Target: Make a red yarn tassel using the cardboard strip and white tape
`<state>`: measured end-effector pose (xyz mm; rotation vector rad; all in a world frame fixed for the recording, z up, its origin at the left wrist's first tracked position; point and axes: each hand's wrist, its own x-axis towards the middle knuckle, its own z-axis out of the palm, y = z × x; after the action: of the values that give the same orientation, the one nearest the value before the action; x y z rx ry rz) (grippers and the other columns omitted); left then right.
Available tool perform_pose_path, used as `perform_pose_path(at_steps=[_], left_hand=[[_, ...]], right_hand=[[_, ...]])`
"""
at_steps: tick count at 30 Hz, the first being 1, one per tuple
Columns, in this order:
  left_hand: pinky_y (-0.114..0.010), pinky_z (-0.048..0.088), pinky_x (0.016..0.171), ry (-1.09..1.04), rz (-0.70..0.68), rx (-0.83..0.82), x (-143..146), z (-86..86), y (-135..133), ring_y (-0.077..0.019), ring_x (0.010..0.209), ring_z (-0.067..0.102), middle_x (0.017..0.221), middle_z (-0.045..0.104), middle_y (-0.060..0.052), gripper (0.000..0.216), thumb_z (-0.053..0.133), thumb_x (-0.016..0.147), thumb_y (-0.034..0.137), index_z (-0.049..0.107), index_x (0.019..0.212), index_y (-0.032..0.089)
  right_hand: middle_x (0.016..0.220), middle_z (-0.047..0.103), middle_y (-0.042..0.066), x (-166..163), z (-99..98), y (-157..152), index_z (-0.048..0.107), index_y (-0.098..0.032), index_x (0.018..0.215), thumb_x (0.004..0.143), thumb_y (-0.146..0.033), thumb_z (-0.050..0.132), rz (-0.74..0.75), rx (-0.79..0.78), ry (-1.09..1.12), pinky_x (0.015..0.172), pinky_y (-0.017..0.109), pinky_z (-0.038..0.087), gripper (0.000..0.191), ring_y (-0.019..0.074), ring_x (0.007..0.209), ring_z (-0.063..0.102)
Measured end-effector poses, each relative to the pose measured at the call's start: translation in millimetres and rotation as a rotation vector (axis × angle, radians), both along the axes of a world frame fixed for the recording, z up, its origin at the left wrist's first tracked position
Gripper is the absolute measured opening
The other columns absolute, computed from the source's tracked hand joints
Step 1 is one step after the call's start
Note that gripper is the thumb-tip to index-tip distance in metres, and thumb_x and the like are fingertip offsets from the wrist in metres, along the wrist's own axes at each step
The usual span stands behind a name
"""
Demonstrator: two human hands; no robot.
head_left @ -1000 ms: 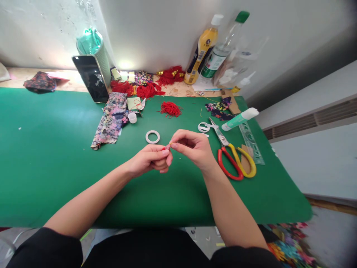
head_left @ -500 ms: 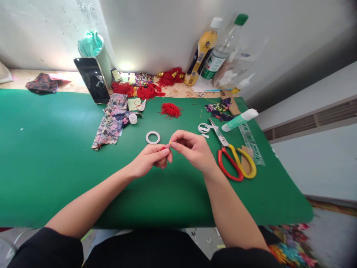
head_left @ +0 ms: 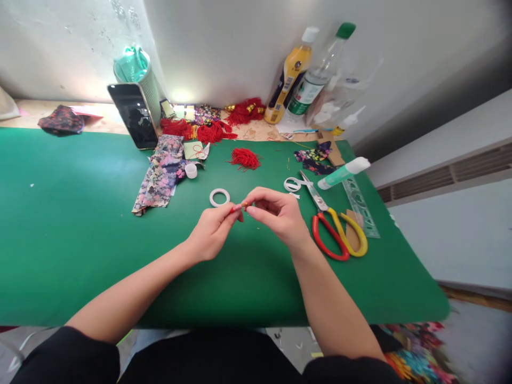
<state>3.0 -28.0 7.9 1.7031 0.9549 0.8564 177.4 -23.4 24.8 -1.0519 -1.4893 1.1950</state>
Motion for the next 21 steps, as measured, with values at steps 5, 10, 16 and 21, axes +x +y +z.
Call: perform_pose_path(at_steps=[5, 10, 16, 21], left_hand=[[-0.023, 0.032, 0.058, 0.031, 0.021, 0.061, -0.2, 0.5, 1.1, -0.0102, 0.055, 0.040, 0.062, 0.049, 0.003, 0.025, 0.041, 0.094, 0.029, 0.055, 0.078, 0.018], [-0.022, 0.032, 0.058, 0.057, 0.019, 0.093, -0.4, 1.5, 2.4, -0.0100, 0.056, 0.041, 0.063, 0.050, 0.003, 0.023, 0.040, 0.094, 0.026, 0.054, 0.078, 0.017], [-0.024, 0.031, 0.059, -0.015, 0.005, -0.005, 0.0, -0.3, 2.1, -0.0098, 0.056, 0.039, 0.062, 0.047, 0.003, 0.025, 0.042, 0.094, 0.030, 0.055, 0.077, 0.017], [-0.026, 0.031, 0.055, -0.340, -0.101, -0.323, 1.1, -2.8, 3.6, -0.0093, 0.052, 0.033, 0.054, 0.037, 0.006, 0.038, 0.051, 0.088, 0.050, 0.058, 0.077, 0.015]], right_hand=[[0.067, 0.062, 0.000, -2.3, 0.8, -2.4, 0.069, -0.018, 0.079, 0.078, -0.036, 0.071, -0.008, -0.008, -0.037, 0.044, 0.025, 0.028, 0.018, 0.0075, 0.049, 0.041], [0.069, 0.064, 0.001, -4.0, 1.2, -2.4, 0.068, -0.017, 0.077, 0.079, -0.035, 0.071, -0.034, 0.003, -0.079, 0.046, 0.025, 0.032, 0.018, 0.0086, 0.053, 0.047], [0.070, 0.065, 0.002, -3.1, -1.6, -1.4, 0.069, -0.019, 0.078, 0.078, -0.039, 0.072, -0.025, 0.008, -0.055, 0.048, 0.025, 0.040, 0.020, 0.0108, 0.057, 0.053], [0.074, 0.068, 0.003, -1.4, -0.3, -0.2, 0.072, -0.020, 0.083, 0.081, -0.037, 0.069, -0.003, 0.025, 0.001, 0.051, 0.026, 0.044, 0.018, 0.0117, 0.060, 0.056]])
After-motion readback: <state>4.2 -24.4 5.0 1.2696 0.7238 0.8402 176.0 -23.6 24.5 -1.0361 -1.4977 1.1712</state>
